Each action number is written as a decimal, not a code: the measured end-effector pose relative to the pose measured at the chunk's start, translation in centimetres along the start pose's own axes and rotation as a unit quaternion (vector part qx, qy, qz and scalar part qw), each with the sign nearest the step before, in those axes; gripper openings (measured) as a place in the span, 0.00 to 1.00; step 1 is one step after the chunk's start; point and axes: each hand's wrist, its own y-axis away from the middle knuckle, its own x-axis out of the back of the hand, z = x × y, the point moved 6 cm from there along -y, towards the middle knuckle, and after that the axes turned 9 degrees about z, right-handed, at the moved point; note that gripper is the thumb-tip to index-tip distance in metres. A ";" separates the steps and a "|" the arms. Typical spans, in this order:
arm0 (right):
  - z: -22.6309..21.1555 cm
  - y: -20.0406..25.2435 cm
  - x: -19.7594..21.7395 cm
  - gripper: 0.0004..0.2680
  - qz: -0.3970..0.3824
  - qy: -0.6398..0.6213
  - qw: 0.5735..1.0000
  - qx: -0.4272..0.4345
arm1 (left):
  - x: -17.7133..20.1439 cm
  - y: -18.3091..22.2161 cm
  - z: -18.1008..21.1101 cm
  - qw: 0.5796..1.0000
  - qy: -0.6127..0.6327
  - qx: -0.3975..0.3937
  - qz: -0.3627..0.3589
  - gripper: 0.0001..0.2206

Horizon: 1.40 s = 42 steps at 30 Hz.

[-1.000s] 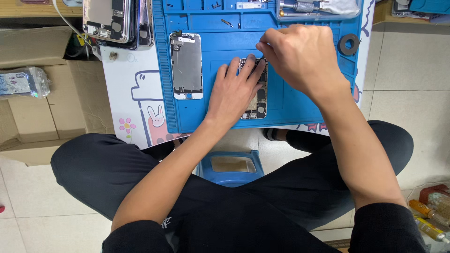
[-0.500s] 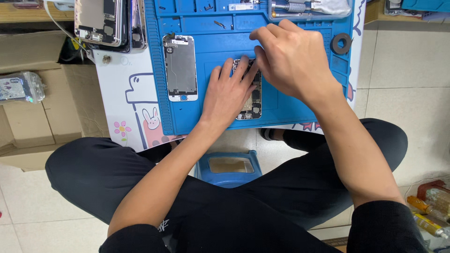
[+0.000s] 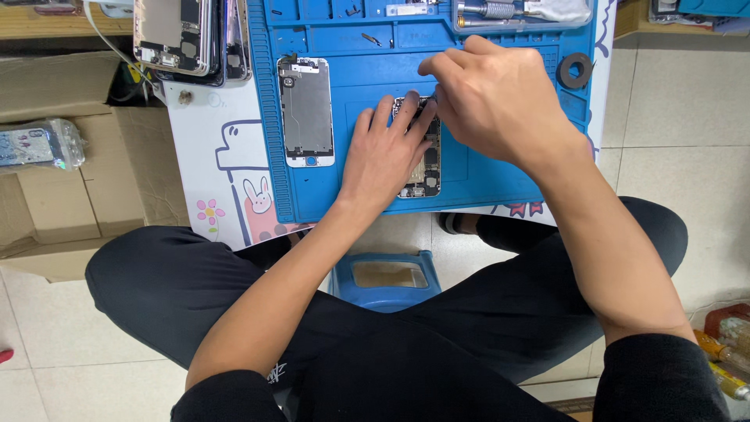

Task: The person uses a precision screwdriver to remove screws from a disassembled smartphone placed on a blue anti-static mat. They carefully unscrew multiple fasteners from the internal frame and set them aside, then lift the phone's back cover to separate it from the chassis.

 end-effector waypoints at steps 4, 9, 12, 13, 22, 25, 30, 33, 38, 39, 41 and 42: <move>0.8 0.5 -1.5 0.04 -0.031 -0.021 0.999 -0.030 | -0.2 0.0 0.1 1.000 -0.001 -0.003 -0.007 0.25; 0.8 0.7 -3.1 0.09 -0.071 0.038 0.995 -0.052 | -0.1 -0.1 0.0 1.000 0.003 -0.003 -0.008 0.24; -0.1 -0.3 -0.6 0.06 -0.023 0.018 0.999 -0.040 | 0.4 -0.1 0.0 1.000 0.001 0.002 -0.006 0.24; 0.2 -0.2 -0.7 0.06 -0.024 0.018 0.999 -0.039 | 0.2 -0.2 0.0 1.000 0.002 0.002 -0.006 0.24; 0.8 0.3 -2.5 0.13 -0.061 0.051 0.995 -0.068 | 0.5 -0.1 -0.2 1.000 0.011 0.008 0.001 0.24; 0.7 -0.2 -0.7 0.06 -0.035 0.064 0.995 -0.062 | 0.3 0.1 0.0 0.999 0.032 0.015 0.005 0.22; 0.3 0.1 -0.8 0.06 -0.033 -0.049 0.998 -0.024 | 0.2 0.0 -0.1 0.999 0.030 0.013 0.003 0.24; 0.9 0.8 -2.8 0.09 -0.035 -0.007 0.998 -0.052 | 0.3 0.1 -0.2 0.999 0.039 0.021 -0.004 0.23; -0.6 -0.2 -1.8 0.08 -0.066 0.052 0.995 -0.045 | 0.2 0.2 -0.2 0.998 0.047 0.030 -0.007 0.24; -1.1 -0.7 -1.0 0.04 -0.047 0.060 0.996 -0.039 | 0.4 0.2 -0.2 0.999 0.034 0.030 -0.012 0.26; -0.9 -0.6 -1.3 0.03 -0.043 0.040 0.998 -0.034 | 0.4 0.2 -0.3 0.999 0.044 0.030 -0.010 0.25; -0.9 -0.5 -1.3 0.03 -0.038 0.023 0.999 -0.029 | 0.4 0.2 -0.3 0.998 0.053 0.028 -0.006 0.23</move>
